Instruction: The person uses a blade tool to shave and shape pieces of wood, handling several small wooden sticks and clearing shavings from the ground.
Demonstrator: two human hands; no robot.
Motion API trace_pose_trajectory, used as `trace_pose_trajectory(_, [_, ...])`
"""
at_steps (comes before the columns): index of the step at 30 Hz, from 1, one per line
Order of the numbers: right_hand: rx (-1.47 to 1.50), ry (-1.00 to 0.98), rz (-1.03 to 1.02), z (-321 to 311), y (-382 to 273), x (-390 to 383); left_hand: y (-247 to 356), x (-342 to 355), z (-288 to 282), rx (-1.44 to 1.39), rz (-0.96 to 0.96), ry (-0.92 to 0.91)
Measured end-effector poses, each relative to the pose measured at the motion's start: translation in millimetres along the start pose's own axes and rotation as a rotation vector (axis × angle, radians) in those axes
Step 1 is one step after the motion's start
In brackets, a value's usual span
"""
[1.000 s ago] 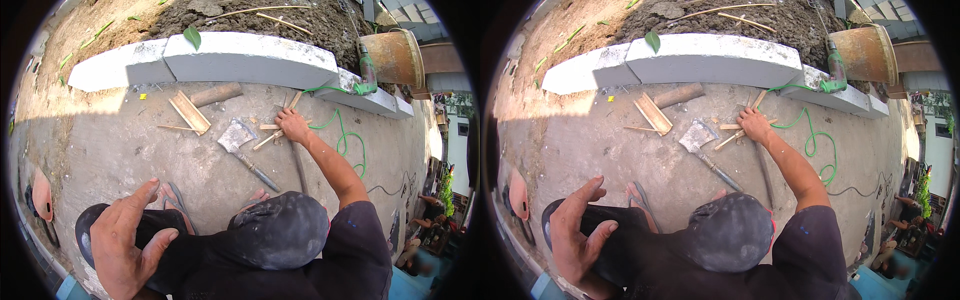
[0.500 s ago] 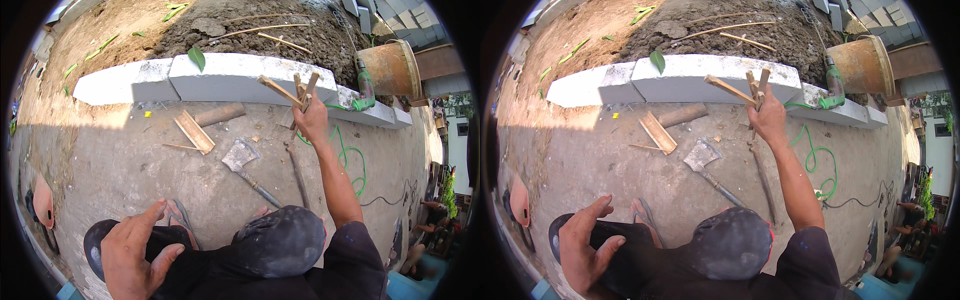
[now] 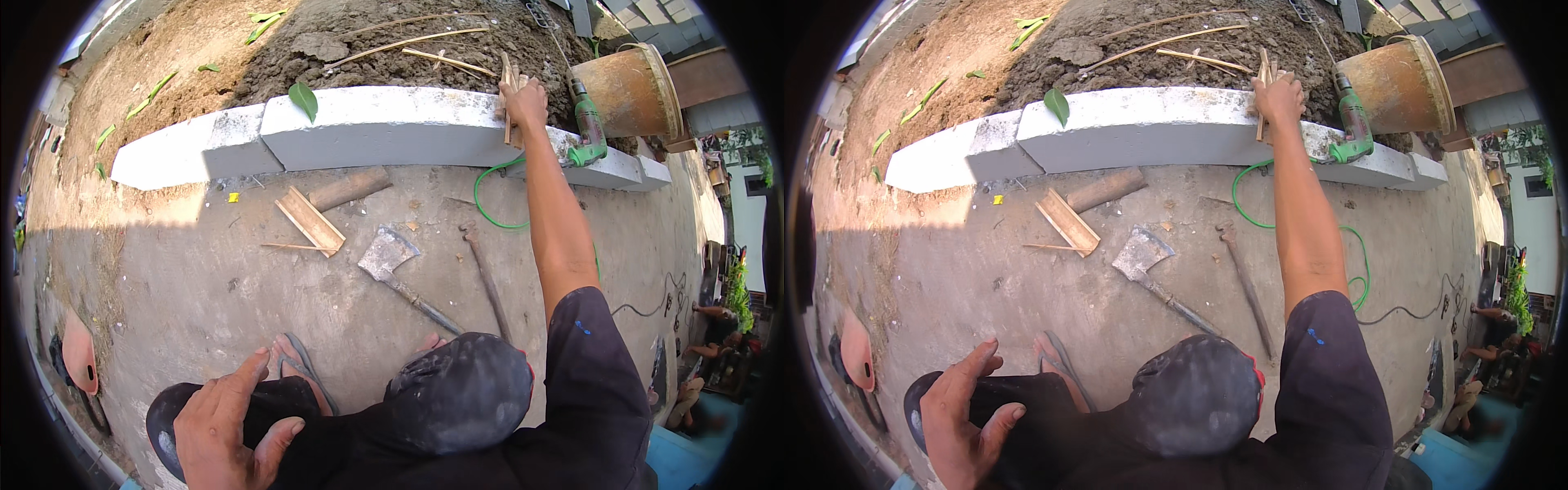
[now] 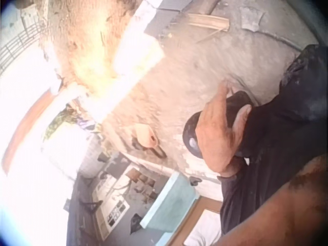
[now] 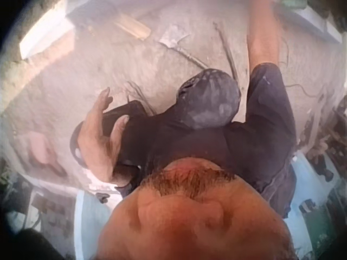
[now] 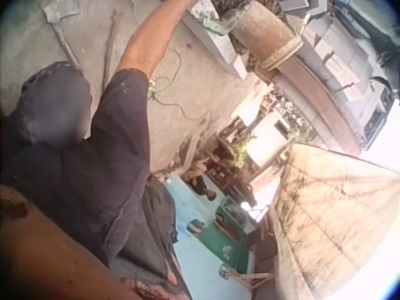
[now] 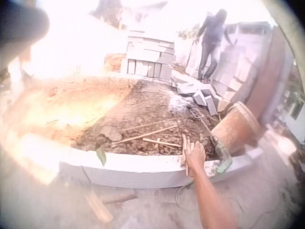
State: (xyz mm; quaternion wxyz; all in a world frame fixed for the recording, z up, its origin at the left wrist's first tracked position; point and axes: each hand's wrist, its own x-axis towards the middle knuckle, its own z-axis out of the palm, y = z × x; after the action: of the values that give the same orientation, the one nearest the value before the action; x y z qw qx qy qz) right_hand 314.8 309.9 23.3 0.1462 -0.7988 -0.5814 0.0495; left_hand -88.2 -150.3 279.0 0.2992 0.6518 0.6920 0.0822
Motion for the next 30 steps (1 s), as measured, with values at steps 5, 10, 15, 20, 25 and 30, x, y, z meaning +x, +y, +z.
trace_pose_trajectory(5, [0.493, 0.278, -0.479, -7, -57, -165, 5, -4, -10, -0.042, -0.121, 0.062])
trace_pose_trajectory(10, [0.308, -0.407, -0.708, 67, -55, -345, -6, 12, 0, -0.033, -0.010, -0.032])
trace_pose_trajectory(15, [0.253, -0.337, -0.661, 79, -5, -427, -31, -2, 2, -0.067, -0.067, 0.131])
trace_pose_trajectory(20, [0.015, -0.560, -0.397, 82, 90, -448, -85, 39, -9, -0.226, -0.280, -0.014])
trace_pose_trajectory(25, [0.045, -0.607, -0.342, 59, 90, -439, -122, 175, 25, -0.237, -0.257, -0.479])
trace_pose_trajectory(30, [0.266, -0.478, -0.133, -19, 73, -451, -216, 300, 131, 0.186, -0.521, -0.162])
